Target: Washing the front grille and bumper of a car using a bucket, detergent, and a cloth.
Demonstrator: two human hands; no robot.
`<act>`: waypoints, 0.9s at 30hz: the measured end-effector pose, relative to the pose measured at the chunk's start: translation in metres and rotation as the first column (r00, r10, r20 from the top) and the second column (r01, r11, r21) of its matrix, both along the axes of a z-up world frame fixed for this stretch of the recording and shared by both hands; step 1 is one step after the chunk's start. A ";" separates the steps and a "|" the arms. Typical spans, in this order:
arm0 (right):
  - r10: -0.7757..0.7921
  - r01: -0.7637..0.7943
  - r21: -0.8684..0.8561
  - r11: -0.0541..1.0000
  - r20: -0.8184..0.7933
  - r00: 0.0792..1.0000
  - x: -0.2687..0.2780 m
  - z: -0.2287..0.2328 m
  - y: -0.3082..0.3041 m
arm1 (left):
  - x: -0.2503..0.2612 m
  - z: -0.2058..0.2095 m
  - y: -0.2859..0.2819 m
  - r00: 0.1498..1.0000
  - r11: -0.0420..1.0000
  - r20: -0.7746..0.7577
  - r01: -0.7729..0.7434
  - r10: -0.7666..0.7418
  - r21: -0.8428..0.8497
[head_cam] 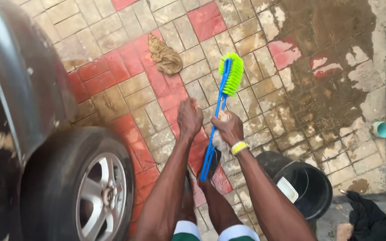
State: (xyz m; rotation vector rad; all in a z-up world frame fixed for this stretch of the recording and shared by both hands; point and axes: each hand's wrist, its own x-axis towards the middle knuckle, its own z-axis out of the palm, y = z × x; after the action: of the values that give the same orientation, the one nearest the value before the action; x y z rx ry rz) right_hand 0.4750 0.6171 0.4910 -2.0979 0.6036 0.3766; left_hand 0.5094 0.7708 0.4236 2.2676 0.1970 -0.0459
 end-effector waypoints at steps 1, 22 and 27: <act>-0.002 0.002 -0.001 1.000 -0.015 1.000 0.015 -0.006 0.004 | 0.015 -0.007 0.004 1.000 1.000 -0.015 0.002 -0.002 -0.001; -0.098 0.082 -0.192 0.978 -0.073 0.993 0.222 -0.229 0.084 | 0.280 -0.298 0.098 0.842 0.676 -0.257 0.536 -0.475 0.506; -0.120 0.112 -0.195 0.974 -0.030 0.992 0.238 -0.275 0.088 | 0.315 -0.356 0.097 0.783 0.466 -0.347 0.596 -0.516 0.654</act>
State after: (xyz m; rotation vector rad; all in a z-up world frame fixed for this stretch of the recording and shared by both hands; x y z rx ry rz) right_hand 0.7127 0.7048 0.2157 -2.2309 0.8115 0.3057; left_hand 0.8240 0.8676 0.0671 3.0633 -0.6299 -0.5254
